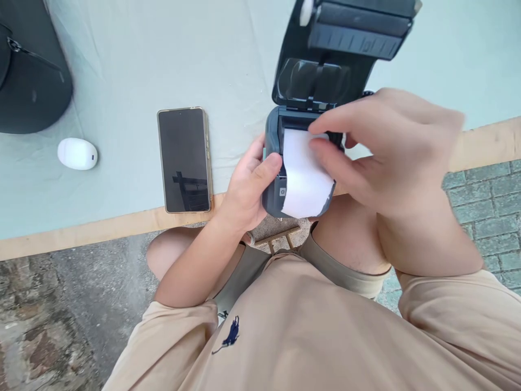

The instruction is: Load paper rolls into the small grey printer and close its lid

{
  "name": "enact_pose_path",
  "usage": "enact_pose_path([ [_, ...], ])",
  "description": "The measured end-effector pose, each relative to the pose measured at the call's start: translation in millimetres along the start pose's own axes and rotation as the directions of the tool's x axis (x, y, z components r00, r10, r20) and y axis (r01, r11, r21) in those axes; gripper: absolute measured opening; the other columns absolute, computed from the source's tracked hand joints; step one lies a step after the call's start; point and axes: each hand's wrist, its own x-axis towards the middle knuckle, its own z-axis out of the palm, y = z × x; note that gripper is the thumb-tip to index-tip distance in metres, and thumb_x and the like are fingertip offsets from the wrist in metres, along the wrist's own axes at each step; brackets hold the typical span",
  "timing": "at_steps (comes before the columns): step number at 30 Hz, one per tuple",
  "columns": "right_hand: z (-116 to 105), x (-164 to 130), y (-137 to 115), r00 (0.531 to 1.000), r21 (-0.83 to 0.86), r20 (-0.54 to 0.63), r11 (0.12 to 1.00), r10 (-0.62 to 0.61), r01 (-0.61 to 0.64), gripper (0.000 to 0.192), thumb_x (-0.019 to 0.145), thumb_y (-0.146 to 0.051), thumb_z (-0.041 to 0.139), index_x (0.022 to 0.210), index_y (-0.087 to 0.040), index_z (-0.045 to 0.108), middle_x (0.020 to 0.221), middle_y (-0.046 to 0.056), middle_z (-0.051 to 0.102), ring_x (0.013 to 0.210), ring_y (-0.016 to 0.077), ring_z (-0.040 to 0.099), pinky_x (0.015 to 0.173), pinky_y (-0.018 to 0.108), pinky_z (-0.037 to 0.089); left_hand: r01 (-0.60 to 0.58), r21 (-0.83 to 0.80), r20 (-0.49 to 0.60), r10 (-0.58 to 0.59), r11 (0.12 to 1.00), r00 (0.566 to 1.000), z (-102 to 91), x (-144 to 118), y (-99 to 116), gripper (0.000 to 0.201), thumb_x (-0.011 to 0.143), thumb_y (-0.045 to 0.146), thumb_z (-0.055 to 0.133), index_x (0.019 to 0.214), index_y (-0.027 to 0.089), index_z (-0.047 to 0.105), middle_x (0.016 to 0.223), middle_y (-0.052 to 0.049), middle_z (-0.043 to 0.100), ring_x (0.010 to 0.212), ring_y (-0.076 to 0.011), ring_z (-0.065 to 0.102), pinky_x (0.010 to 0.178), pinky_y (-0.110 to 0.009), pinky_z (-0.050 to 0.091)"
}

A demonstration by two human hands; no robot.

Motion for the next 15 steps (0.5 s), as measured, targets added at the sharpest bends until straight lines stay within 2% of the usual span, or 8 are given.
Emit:
enact_pose_path([
  [2,-1.1,-1.4,1.2,0.995,-0.146,0.050,0.985,-0.082,0.089,0.018,0.090,-0.032,0.057,0.104,-0.027,0.067,0.085,0.000,0.072,0.074,0.0162,0.060,0.059,0.031,0.036,0.000,0.014,0.015,0.000,1.000,1.000,0.6,-0.6,-0.7,0.038,0.090,0.048,0.065,0.119,0.025,0.055,0.118,-0.004,0.070,0.115,-0.0222,0.070,0.084,-0.029,0.061],
  [4,-3.2,-3.4,2.1,0.988,-0.229,0.105,0.964,-0.112,0.134,0.028,0.086,-0.038,0.062,0.111,-0.027,0.066,0.080,-0.001,0.070,0.071,0.0155,0.058,0.054,0.029,0.032,-0.006,0.021,0.029,0.006,1.000,1.000,0.6,-1.3,-1.5,0.039,0.090,0.045,0.066,0.122,0.026,0.055,0.125,-0.004,0.067,0.116,-0.0222,0.069,0.088,-0.029,0.061],
  [8,-9.0,-5.9,-2.5,0.982,-0.264,0.170,0.956,-0.082,0.126,0.025,0.084,-0.033,0.063,0.108,-0.026,0.066,0.067,-0.003,0.063,0.057,0.0118,0.049,0.047,0.028,0.023,0.021,0.051,0.055,-0.024,0.998,0.998,0.5,-2.4,-0.9,0.042,0.089,0.048,0.067,0.123,0.025,0.057,0.130,-0.004,0.066,0.128,-0.0257,0.063,0.097,-0.030,0.058],
  [10,-13.4,-7.3,-7.9,0.986,-0.177,0.162,0.982,-0.033,0.062,0.024,0.081,-0.027,0.064,0.105,-0.027,0.066,0.065,-0.004,0.062,0.053,0.0094,0.046,0.047,0.027,0.024,0.034,0.053,0.055,-0.037,0.998,0.998,0.6,-2.6,-0.3,0.043,0.088,0.048,0.068,0.123,0.026,0.057,0.129,-0.003,0.067,0.129,-0.0263,0.062,0.096,-0.032,0.058],
  [12,-18.9,-10.0,-12.3,0.989,-0.011,0.137,0.999,0.046,-0.045,0.028,0.078,-0.025,0.069,0.106,-0.027,0.066,0.067,-0.005,0.062,0.050,0.0060,0.039,0.048,0.027,0.025,0.030,0.041,0.038,-0.031,0.999,0.999,0.7,-2.7,-0.2,0.043,0.087,0.048,0.069,0.122,0.027,0.057,0.130,-0.003,0.066,0.131,-0.0264,0.061,0.100,-0.033,0.058],
  [15,-26.3,-15.3,-6.7,0.986,0.296,0.106,0.943,0.128,-0.154,0.025,0.083,-0.038,0.068,0.105,-0.026,0.069,0.082,-0.002,0.065,0.049,0.0034,0.036,0.044,0.028,0.026,0.002,0.012,0.016,-0.002,1.000,1.000,0.7,-2.4,-1.1,0.041,0.087,0.047,0.069,0.120,0.025,0.057,0.131,-0.003,0.066,0.136,-0.0268,0.057,0.107,-0.035,0.055],
])
